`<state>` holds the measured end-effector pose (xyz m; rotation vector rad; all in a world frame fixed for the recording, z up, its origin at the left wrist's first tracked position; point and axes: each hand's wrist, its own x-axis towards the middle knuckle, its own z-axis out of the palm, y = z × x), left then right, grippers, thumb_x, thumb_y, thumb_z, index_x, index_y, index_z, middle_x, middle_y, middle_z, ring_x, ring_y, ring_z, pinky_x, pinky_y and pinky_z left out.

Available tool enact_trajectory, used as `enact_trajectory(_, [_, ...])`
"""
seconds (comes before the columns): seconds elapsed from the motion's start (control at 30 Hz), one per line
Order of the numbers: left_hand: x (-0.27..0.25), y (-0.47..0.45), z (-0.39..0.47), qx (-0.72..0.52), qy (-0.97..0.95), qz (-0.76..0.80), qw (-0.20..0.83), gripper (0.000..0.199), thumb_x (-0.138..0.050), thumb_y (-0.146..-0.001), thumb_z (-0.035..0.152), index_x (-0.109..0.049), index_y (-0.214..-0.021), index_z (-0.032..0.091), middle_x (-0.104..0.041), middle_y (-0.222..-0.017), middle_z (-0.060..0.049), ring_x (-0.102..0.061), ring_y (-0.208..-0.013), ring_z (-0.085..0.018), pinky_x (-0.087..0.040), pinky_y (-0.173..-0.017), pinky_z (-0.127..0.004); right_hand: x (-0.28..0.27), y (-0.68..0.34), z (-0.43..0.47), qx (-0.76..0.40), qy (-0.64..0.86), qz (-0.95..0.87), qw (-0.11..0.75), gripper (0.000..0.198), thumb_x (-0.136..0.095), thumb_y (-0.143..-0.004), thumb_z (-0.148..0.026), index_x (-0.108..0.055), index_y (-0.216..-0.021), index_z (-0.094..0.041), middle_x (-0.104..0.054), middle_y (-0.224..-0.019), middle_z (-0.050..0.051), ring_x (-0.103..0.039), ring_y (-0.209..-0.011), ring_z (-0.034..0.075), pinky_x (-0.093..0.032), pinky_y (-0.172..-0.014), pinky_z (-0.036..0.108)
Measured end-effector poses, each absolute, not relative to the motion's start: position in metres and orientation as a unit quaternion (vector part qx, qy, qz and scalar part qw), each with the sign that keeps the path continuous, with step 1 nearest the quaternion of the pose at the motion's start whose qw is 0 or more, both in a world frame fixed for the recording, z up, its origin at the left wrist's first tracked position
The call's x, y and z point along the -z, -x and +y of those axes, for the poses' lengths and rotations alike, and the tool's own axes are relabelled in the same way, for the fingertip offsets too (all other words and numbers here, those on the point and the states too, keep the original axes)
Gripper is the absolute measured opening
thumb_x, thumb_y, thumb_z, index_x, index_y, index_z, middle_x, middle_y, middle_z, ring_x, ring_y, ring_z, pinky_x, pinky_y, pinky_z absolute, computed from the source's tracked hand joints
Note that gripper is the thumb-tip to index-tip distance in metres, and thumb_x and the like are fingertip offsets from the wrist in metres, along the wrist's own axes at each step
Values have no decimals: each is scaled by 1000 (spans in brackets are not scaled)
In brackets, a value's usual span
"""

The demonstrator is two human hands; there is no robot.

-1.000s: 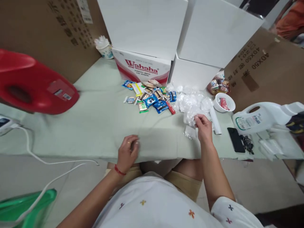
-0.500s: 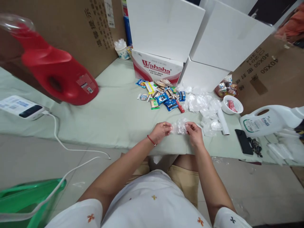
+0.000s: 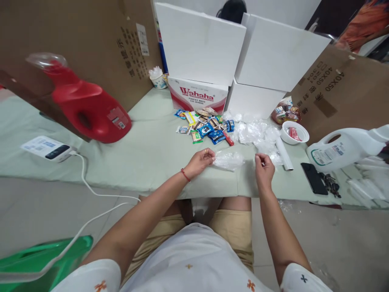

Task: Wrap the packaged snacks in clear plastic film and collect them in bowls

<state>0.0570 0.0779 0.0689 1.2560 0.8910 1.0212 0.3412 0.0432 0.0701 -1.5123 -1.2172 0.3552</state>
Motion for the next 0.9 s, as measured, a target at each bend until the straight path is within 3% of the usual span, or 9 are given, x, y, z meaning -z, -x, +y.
enact_trajectory(0.07, [-74, -53, 81, -415, -577, 376, 594, 25, -80, -73, 33, -65, -86, 18, -63, -78, 2, -58, -72, -12, -46, -72, -26, -84, -336, 49, -152, 594, -587, 529, 32, -60, -93, -47, -74, -105, -21, -69, -104, 7, -61, -91, 20, -49, -79, 32])
enact_trajectory(0.17, [-82, -51, 89, -382, -617, 363, 584, 23, -79, -76, 33, -68, -86, 17, -68, -83, -1, -60, -77, -15, -47, -77, -28, -95, -321, 63, -280, 521, -676, 439, 35, -69, -88, -49, -75, -112, -24, -68, -117, 7, -59, -83, 16, -50, -74, 30])
enact_trajectory(0.23, [-86, -49, 100, -369, -639, 345, 580, 21, -78, -77, 34, -70, -86, 17, -71, -88, -4, -64, -83, -17, -49, -82, -30, -94, -311, 75, -404, 489, -675, 378, 38, -76, -81, -51, -76, -106, -22, -70, -108, 5, -55, -71, 13, -47, -66, 28])
enact_trajectory(0.33, [-90, -46, 122, -403, -657, 343, 538, 16, -79, -76, 32, -72, -84, 19, -73, -104, -9, -66, -99, -22, -50, -90, -32, -85, -300, 93, -523, 472, -622, 342, 38, -81, -72, -53, -75, -88, -19, -65, -76, 0, -48, -61, 11, -39, -59, 25])
enact_trajectory(0.4, [-87, -44, 137, -483, -623, 401, 467, 18, -81, -74, 29, -71, -86, 21, -70, -114, -9, -64, -106, -22, -51, -90, -31, -79, -293, 104, -523, 494, -578, 385, 38, -82, -70, -53, -73, -83, -18, -59, -66, -3, -44, -57, 10, -34, -55, 24])
enact_trajectory(0.47, [-80, -46, 147, -560, -535, 491, 399, 21, -80, -77, 32, -66, -89, 22, -68, -107, -6, -64, -97, -19, -51, -83, -27, -73, -283, 115, -469, 531, -530, 465, 37, -81, -70, -52, -72, -84, -19, -56, -64, -4, -40, -56, 10, -31, -53, 24])
enact_trajectory(0.6, [-60, -70, 145, -554, -430, 561, 440, 31, -60, -96, 51, -57, -86, 22, -60, -80, -1, -59, -73, -15, -45, -66, -25, -63, -250, 130, -353, 563, -496, 559, 32, -77, -75, -51, -70, -84, -22, -57, -66, -2, -42, -58, 12, -34, -54, 25])
enact_trajectory(0.73, [-47, -96, 134, -578, -439, 561, 398, 26, -73, -88, 39, -56, -78, 22, -60, -80, -1, -56, -81, -17, -43, -75, -26, -52, -220, 134, -421, 522, -516, 533, 33, -80, -74, -52, -68, -85, -22, -53, -60, -4, -40, -53, 12, -33, -51, 25])
enact_trajectory(0.9, [-43, -66, 135, -602, -431, 549, 387, 29, -58, -95, 41, -50, -74, 23, -50, -66, 3, -46, -64, -14, -36, -64, -25, -44, -222, 135, -518, 499, -408, 562, 44, -88, -64, -53, -64, -84, -22, -46, -58, -8, -33, -47, 8, -24, -44, 22])
